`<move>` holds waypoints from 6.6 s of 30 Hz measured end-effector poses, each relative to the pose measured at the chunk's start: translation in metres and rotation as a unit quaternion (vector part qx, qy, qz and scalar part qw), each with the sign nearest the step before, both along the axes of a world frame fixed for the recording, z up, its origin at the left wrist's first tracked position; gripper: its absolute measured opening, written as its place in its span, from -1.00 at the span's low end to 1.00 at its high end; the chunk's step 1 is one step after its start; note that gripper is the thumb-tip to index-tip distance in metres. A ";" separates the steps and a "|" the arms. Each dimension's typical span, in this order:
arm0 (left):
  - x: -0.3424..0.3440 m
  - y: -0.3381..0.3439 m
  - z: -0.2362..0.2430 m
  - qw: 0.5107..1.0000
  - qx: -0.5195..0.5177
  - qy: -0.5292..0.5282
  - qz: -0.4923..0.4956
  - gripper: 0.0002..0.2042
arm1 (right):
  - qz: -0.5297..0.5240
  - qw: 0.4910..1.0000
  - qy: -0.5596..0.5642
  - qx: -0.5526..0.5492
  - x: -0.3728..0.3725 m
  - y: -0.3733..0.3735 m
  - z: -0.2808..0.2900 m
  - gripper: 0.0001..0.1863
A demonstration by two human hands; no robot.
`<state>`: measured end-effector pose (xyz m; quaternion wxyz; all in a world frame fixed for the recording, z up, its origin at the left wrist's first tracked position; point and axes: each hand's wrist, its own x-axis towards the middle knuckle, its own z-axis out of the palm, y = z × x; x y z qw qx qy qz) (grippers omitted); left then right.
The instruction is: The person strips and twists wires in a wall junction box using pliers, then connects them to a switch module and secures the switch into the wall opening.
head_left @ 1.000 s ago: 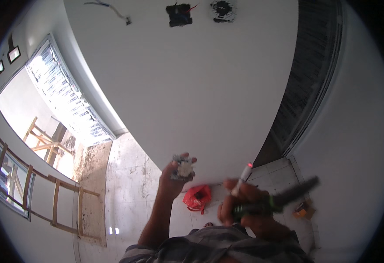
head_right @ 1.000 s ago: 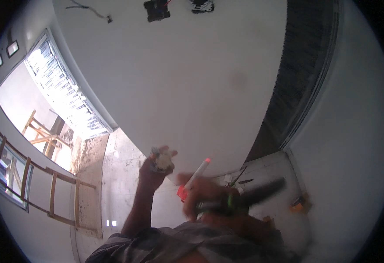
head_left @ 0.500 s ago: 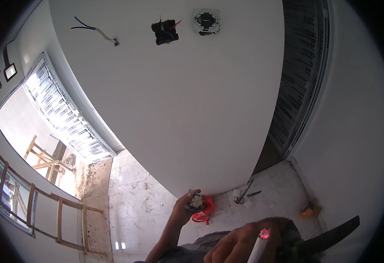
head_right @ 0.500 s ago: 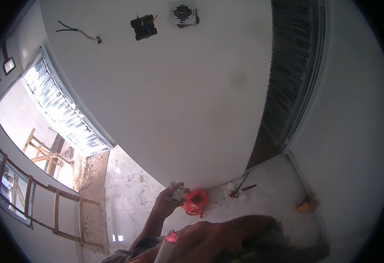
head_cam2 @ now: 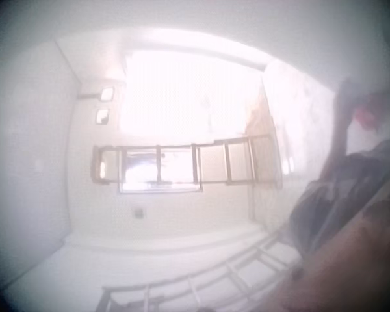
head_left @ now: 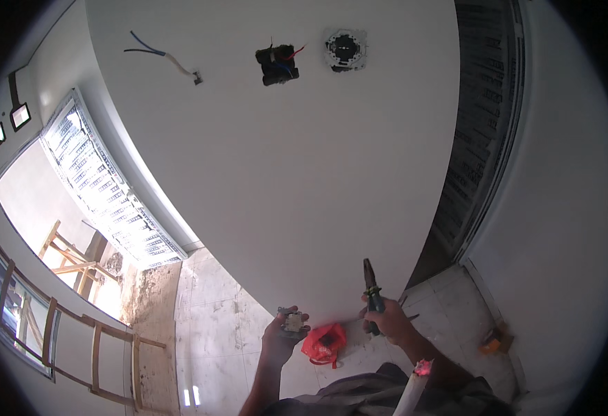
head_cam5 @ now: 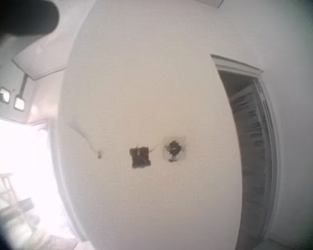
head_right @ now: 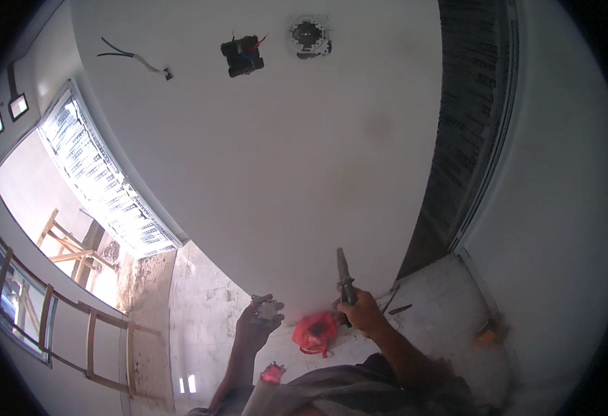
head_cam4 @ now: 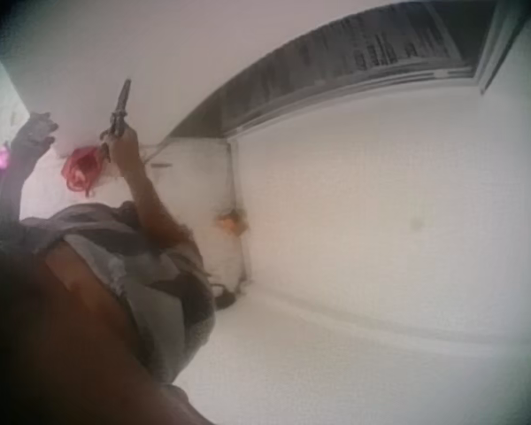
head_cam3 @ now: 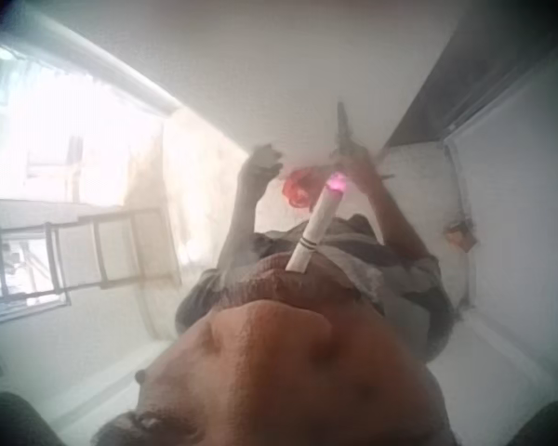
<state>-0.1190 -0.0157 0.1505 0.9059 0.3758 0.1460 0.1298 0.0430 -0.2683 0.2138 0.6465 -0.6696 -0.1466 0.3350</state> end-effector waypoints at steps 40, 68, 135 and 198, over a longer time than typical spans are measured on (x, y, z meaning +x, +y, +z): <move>0.168 0.064 0.275 0.864 0.145 -0.477 0.074 -0.36 | 0.220 0.908 0.005 0.357 0.135 0.196 0.331 -0.66; 0.183 0.045 0.351 0.844 0.394 -0.296 0.212 -0.32 | 0.226 0.882 0.127 0.394 0.149 0.210 0.333 -0.78; 0.189 0.040 0.335 0.723 0.561 -0.255 0.312 -0.49 | 0.221 0.890 0.083 0.391 0.153 0.200 0.323 -0.68; 0.114 0.023 0.004 0.987 -0.088 0.109 0.080 -0.58 | 0.223 0.962 -0.070 0.141 0.165 0.113 0.137 -0.55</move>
